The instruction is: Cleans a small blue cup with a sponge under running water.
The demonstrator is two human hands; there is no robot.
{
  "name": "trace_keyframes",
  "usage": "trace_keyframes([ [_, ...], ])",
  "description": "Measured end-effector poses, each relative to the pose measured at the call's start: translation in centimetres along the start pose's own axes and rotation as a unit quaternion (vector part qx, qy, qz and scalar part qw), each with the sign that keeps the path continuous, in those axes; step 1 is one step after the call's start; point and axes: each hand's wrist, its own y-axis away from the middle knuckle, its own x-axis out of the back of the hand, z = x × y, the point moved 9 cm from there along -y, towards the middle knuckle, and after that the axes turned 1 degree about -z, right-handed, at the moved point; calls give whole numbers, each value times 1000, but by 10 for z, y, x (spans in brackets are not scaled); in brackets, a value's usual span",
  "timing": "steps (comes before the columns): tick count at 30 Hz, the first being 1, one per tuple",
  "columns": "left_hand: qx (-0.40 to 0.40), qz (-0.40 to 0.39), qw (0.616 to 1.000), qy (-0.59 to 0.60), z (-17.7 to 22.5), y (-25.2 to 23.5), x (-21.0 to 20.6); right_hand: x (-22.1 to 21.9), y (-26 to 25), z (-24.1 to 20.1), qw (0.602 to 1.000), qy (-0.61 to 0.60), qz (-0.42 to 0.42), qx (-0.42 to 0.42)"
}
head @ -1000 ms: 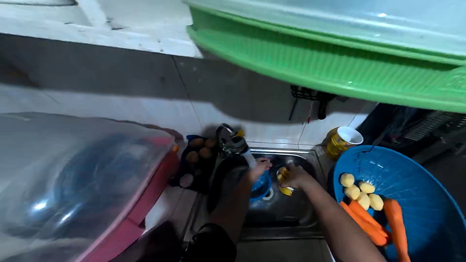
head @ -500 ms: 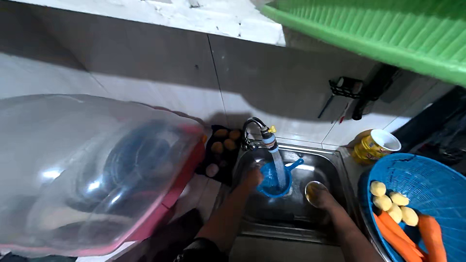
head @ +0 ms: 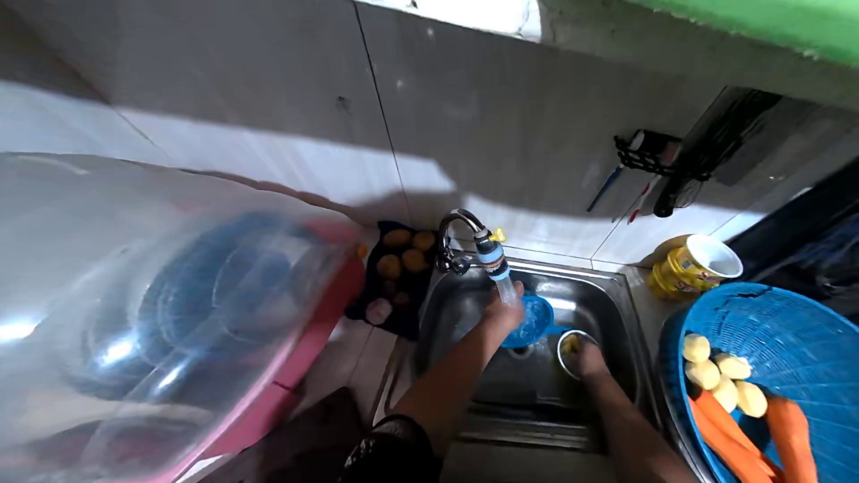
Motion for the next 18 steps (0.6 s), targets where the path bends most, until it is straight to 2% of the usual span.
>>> trace_keyframes([
  [2,37,-35,998,-48,-12,19,11,3,-1,-5,1000,4,-10,-15],
  [5,84,-122,979,-143,-42,46,34,-15,-5,-17,999,22,-13,-21],
  [9,70,-172,954,-235,-64,75,78,-29,-5,-106,995,-39,29,83],
  [11,104,-176,949,-239,-70,91,106,-26,-3,-159,995,-55,10,84],
  [13,140,-162,953,-214,-84,101,120,-11,4,-207,995,-64,-48,56],
  [16,193,-170,946,-196,-97,114,143,9,-2,-246,987,-125,-77,59],
  [18,206,-130,951,-188,-108,121,152,27,-12,-266,980,-167,-65,84],
])
